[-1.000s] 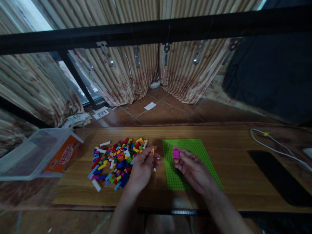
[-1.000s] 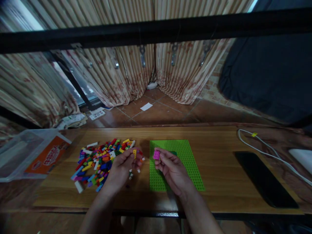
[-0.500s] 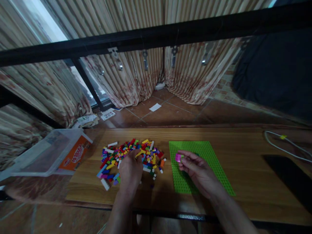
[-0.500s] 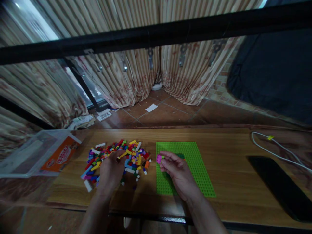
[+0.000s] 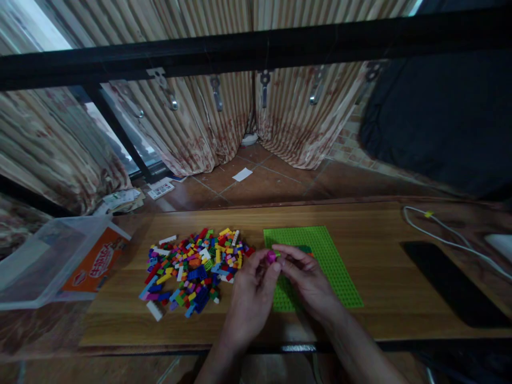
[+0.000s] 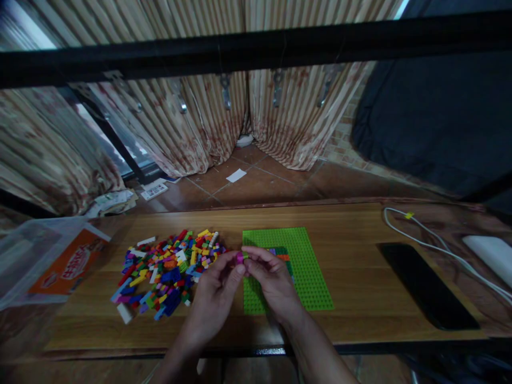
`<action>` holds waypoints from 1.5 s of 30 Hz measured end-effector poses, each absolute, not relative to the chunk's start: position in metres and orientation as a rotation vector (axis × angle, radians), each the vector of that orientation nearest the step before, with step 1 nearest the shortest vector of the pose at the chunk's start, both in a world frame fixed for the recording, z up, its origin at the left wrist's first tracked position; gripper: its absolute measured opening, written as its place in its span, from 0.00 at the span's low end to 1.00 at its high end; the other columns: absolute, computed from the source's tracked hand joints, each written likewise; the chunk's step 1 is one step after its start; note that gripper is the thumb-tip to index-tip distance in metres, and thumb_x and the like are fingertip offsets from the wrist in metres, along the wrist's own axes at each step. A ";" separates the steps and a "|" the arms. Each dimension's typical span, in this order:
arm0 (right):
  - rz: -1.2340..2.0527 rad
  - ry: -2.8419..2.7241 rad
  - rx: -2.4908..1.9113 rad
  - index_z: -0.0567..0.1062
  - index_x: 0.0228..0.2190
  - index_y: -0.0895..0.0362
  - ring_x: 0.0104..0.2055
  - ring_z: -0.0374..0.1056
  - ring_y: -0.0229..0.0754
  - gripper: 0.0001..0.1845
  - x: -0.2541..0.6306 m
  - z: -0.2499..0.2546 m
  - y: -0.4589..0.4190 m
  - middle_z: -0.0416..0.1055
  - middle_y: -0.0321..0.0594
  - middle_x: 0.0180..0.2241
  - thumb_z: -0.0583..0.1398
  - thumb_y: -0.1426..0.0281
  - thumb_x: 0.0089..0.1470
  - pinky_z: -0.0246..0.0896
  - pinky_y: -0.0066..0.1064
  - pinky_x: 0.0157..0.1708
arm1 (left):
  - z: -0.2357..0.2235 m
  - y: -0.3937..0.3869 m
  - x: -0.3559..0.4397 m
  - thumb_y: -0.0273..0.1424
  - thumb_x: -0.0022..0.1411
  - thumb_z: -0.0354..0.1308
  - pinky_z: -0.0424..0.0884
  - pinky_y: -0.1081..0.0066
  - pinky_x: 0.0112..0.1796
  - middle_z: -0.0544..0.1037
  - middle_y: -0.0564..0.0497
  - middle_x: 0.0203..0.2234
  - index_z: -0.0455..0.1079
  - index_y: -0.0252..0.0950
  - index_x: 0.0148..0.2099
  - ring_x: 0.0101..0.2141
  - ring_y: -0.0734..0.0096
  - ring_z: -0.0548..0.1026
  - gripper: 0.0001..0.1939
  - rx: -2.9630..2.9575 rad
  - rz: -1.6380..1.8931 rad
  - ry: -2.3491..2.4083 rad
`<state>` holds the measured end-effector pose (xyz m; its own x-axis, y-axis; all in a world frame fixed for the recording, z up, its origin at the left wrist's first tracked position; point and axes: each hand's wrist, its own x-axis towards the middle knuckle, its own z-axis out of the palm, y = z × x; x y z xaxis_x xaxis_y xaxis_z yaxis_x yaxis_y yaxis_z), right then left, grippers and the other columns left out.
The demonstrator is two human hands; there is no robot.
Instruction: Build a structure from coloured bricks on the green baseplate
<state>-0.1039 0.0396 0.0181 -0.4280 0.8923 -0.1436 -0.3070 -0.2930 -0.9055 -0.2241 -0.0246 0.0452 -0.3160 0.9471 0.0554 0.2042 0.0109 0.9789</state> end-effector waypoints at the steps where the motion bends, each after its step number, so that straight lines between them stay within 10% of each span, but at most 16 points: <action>1: 1.828 -1.091 -0.845 0.81 0.40 0.50 0.34 0.69 0.37 0.17 -0.104 0.019 0.039 0.77 0.37 0.33 0.70 0.61 0.46 0.65 0.31 0.38 | 0.044 -0.024 -0.220 0.37 0.65 0.55 0.72 0.72 0.38 0.79 0.48 0.37 0.72 0.36 0.48 0.36 0.69 0.76 0.13 1.185 1.390 1.535; 45: 1.908 -0.992 -0.918 0.82 0.37 0.54 0.27 0.70 0.33 0.19 -0.101 0.021 0.038 0.77 0.36 0.29 0.70 0.57 0.44 0.68 0.26 0.29 | 0.039 -0.017 -0.222 0.36 0.52 0.63 0.73 0.72 0.30 0.78 0.48 0.24 0.72 0.31 0.37 0.26 0.70 0.76 0.14 0.382 1.457 1.089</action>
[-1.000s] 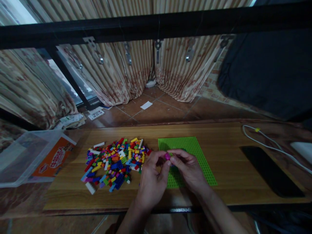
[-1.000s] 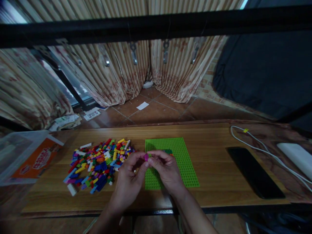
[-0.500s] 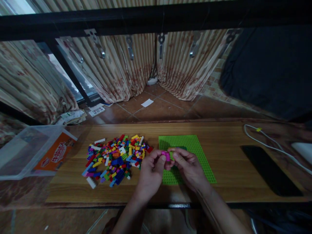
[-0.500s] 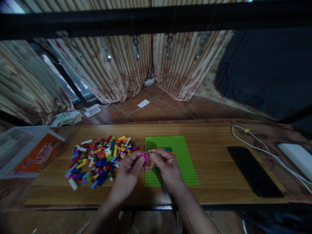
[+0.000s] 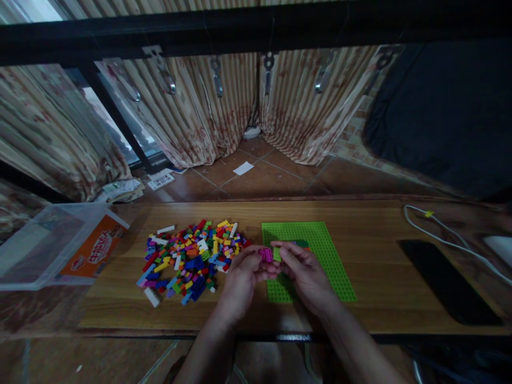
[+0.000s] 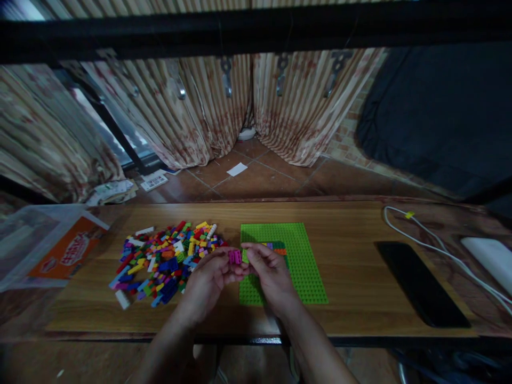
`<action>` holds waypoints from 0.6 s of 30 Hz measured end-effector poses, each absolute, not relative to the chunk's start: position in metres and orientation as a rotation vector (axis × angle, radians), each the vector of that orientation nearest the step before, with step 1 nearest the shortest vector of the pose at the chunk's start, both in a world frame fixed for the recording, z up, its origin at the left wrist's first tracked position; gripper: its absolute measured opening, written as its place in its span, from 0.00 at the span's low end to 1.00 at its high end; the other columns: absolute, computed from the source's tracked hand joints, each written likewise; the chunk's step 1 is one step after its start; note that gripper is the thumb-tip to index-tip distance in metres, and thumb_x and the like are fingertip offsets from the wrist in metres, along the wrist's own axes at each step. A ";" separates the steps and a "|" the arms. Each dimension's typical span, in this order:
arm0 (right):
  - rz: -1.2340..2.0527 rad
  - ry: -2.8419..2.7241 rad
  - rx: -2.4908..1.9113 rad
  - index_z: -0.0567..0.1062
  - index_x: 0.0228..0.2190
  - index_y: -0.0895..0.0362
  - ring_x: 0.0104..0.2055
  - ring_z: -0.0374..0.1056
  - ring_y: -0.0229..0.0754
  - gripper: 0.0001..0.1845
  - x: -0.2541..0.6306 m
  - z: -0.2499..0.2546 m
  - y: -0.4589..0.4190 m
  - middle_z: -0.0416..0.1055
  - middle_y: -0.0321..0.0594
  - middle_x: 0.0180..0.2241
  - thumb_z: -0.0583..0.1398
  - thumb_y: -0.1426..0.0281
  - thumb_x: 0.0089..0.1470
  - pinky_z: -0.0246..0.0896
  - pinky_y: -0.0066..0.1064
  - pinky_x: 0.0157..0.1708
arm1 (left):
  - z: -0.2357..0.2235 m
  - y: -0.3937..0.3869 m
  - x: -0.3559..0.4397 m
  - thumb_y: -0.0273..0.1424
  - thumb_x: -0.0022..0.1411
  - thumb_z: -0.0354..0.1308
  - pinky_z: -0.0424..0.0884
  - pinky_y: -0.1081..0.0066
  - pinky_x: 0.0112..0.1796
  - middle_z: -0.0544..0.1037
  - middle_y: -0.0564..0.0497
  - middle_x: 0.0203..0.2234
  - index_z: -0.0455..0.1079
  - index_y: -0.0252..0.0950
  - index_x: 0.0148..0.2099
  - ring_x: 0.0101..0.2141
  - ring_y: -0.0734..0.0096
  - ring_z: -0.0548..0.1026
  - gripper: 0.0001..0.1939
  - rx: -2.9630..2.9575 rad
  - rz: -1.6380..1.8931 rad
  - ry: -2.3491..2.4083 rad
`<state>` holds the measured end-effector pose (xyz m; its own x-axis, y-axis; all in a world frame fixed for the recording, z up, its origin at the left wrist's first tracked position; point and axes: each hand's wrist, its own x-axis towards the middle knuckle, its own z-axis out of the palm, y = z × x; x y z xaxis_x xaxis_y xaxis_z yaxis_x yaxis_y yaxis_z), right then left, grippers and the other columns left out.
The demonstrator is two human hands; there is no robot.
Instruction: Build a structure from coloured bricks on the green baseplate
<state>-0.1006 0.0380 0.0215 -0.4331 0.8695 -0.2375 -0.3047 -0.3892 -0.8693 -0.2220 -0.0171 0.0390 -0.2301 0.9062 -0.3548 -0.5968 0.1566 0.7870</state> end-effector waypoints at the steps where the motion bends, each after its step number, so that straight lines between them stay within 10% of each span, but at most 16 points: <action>1: 1.899 -1.007 -0.927 0.82 0.37 0.54 0.26 0.70 0.33 0.19 -0.102 0.021 0.038 0.78 0.36 0.29 0.70 0.56 0.44 0.68 0.26 0.29 | 0.040 -0.017 -0.223 0.38 0.53 0.63 0.73 0.72 0.30 0.78 0.48 0.24 0.71 0.31 0.36 0.26 0.70 0.76 0.14 0.387 1.445 1.101; 10: 1.885 -1.061 -0.967 0.80 0.39 0.54 0.26 0.73 0.35 0.20 -0.105 0.020 0.035 0.77 0.36 0.29 0.69 0.56 0.45 0.70 0.27 0.27 | 0.030 -0.018 -0.238 0.36 0.60 0.57 0.63 0.77 0.22 0.71 0.56 0.21 0.68 0.34 0.37 0.21 0.76 0.68 0.09 0.860 1.313 1.488; 18: 1.808 -1.020 -1.021 0.81 0.37 0.53 0.31 0.75 0.37 0.19 -0.092 0.023 0.045 0.78 0.39 0.35 0.70 0.58 0.42 0.72 0.27 0.31 | 0.034 -0.030 -0.291 0.28 0.62 0.51 0.70 0.69 0.37 0.79 0.47 0.34 0.73 0.34 0.43 0.35 0.65 0.76 0.11 1.304 1.147 2.173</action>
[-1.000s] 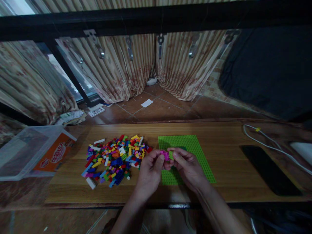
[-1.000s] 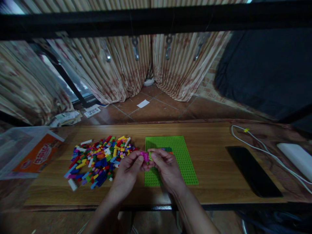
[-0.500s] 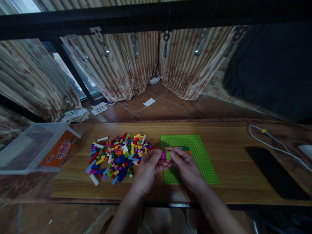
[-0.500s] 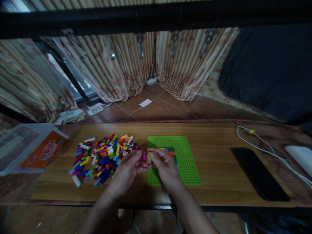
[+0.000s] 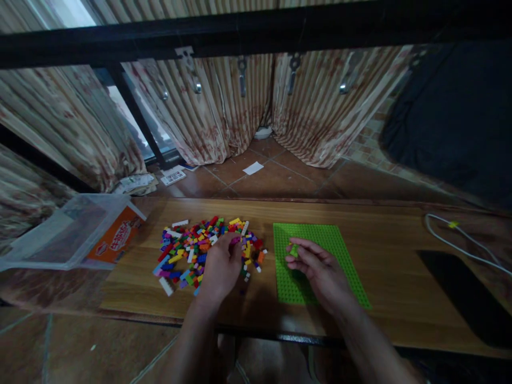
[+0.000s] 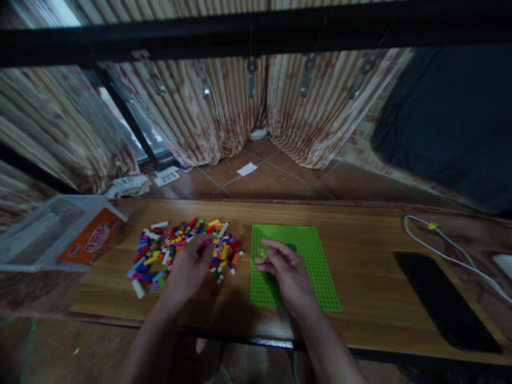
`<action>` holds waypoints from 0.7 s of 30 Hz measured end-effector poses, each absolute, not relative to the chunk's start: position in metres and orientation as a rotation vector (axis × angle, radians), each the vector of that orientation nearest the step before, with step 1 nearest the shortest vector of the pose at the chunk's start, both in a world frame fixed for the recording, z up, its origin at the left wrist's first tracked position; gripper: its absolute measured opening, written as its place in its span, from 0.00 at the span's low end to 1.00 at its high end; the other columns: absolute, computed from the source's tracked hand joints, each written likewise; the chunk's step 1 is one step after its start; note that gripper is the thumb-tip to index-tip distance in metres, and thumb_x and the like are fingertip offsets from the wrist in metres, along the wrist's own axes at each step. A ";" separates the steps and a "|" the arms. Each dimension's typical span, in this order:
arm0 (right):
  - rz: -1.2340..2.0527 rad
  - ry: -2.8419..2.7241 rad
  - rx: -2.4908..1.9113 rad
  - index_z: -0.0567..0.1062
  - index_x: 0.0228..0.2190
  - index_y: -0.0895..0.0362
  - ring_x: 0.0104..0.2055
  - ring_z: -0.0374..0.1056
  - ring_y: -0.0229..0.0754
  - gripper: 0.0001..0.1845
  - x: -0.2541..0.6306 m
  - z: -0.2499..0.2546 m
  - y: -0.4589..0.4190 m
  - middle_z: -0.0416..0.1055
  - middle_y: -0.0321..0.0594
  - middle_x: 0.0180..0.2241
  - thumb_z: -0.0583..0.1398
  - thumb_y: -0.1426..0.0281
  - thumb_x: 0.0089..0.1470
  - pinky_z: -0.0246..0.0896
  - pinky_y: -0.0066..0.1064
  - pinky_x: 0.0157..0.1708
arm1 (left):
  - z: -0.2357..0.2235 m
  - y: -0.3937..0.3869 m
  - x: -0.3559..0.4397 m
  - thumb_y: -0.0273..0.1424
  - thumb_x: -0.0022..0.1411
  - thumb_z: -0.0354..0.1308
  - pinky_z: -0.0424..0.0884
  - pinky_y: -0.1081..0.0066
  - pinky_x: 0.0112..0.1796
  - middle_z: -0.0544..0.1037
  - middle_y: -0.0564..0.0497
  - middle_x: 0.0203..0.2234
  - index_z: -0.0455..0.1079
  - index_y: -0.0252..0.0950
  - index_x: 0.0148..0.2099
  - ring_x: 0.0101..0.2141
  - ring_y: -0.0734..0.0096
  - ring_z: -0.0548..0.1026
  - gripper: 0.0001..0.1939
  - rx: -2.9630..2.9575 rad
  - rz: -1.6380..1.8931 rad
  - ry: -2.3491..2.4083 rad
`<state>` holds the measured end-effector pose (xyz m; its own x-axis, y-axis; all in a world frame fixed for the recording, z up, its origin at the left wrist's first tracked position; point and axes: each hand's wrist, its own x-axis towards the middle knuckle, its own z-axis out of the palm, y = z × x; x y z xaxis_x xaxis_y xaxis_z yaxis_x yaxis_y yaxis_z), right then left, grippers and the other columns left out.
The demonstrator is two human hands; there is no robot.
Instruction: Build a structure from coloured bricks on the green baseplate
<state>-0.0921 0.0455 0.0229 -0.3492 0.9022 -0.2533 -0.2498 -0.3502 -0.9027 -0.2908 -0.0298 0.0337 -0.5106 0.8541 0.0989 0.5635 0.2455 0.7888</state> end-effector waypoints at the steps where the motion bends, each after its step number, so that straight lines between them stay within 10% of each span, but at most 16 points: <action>1: 1.806 -1.037 -1.025 0.81 0.37 0.53 0.31 0.75 0.37 0.19 -0.092 0.022 0.045 0.78 0.39 0.35 0.70 0.58 0.43 0.72 0.28 0.32 | 0.033 -0.031 -0.296 0.28 0.62 0.51 0.70 0.68 0.38 0.79 0.46 0.36 0.74 0.34 0.43 0.37 0.64 0.76 0.11 1.335 1.127 2.202; 21: 1.113 -2.021 -0.945 0.76 0.43 0.53 0.40 0.72 0.43 0.14 -0.143 0.000 0.018 0.75 0.42 0.40 0.58 0.71 0.55 0.68 0.36 0.41 | 0.029 -0.039 -0.317 0.25 0.57 0.55 0.71 0.69 0.39 0.81 0.47 0.37 0.77 0.37 0.41 0.33 0.65 0.77 0.11 1.369 0.957 2.320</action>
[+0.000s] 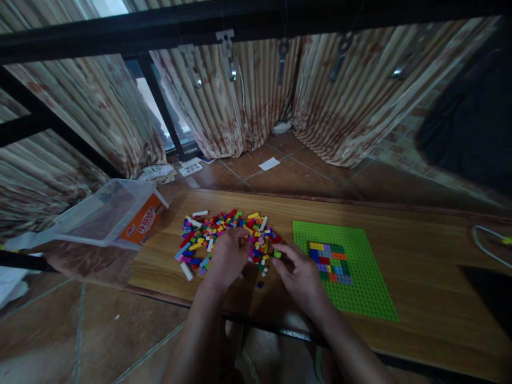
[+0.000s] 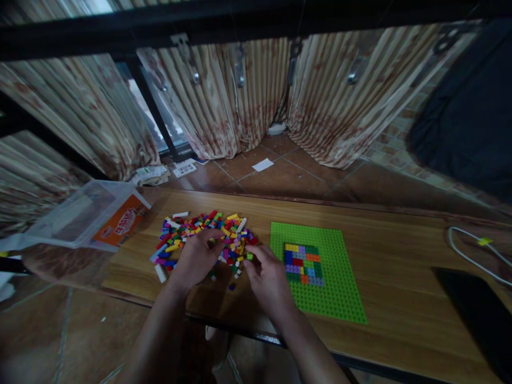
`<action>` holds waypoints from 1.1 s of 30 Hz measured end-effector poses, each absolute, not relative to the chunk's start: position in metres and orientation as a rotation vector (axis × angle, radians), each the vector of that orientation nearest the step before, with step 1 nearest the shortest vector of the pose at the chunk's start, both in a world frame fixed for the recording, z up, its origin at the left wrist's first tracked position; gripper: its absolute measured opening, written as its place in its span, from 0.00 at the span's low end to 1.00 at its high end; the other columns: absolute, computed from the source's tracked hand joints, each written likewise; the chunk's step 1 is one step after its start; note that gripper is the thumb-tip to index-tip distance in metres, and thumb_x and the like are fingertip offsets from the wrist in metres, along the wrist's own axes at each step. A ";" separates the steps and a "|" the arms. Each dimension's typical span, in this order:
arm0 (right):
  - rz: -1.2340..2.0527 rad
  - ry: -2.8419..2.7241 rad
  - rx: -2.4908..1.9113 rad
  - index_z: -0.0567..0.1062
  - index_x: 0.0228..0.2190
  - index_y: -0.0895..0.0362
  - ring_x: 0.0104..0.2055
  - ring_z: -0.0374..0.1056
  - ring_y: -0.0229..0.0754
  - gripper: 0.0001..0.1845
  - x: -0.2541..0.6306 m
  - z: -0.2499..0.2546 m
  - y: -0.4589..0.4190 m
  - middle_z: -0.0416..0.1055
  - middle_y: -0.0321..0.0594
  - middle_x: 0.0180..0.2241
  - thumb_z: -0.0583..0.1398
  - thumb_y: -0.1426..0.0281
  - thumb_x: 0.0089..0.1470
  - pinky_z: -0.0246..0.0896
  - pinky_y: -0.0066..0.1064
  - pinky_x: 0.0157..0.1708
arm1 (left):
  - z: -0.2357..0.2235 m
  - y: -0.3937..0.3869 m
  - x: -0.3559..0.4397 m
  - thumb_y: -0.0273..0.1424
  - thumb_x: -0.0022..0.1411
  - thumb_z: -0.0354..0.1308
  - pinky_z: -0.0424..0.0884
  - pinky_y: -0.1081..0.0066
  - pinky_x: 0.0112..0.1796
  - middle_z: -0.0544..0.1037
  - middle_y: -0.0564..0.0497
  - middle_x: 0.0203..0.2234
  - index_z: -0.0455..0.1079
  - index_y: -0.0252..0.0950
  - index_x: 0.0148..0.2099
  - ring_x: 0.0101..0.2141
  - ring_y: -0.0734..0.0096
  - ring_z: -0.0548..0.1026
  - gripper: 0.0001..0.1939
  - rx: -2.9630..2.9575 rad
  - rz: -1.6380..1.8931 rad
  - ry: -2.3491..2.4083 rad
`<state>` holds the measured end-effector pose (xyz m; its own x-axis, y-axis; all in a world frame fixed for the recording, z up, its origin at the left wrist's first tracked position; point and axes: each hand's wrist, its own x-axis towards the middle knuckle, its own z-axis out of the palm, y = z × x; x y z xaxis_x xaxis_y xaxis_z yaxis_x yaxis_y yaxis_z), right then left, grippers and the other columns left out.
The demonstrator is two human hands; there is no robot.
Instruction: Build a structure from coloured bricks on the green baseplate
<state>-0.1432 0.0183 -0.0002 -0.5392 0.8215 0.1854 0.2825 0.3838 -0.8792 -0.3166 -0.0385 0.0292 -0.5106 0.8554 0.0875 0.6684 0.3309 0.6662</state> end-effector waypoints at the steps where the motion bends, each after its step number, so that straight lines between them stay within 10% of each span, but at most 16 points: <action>1: 1.090 -2.027 -0.940 0.76 0.44 0.53 0.40 0.72 0.43 0.14 -0.144 -0.002 0.019 0.75 0.42 0.41 0.58 0.71 0.55 0.68 0.37 0.42 | 0.029 -0.039 -0.318 0.25 0.57 0.55 0.71 0.68 0.38 0.81 0.47 0.36 0.77 0.37 0.41 0.33 0.64 0.77 0.11 1.357 0.973 2.315; 33: 0.729 -2.509 -0.427 0.73 0.50 0.54 0.50 0.64 0.52 0.19 -0.203 -0.006 -0.033 0.71 0.46 0.49 0.58 0.75 0.57 0.66 0.47 0.49 | 0.046 -0.059 -0.363 0.32 0.58 0.55 0.69 0.74 0.31 0.81 0.50 0.29 0.78 0.33 0.41 0.28 0.70 0.75 0.13 0.895 1.449 2.371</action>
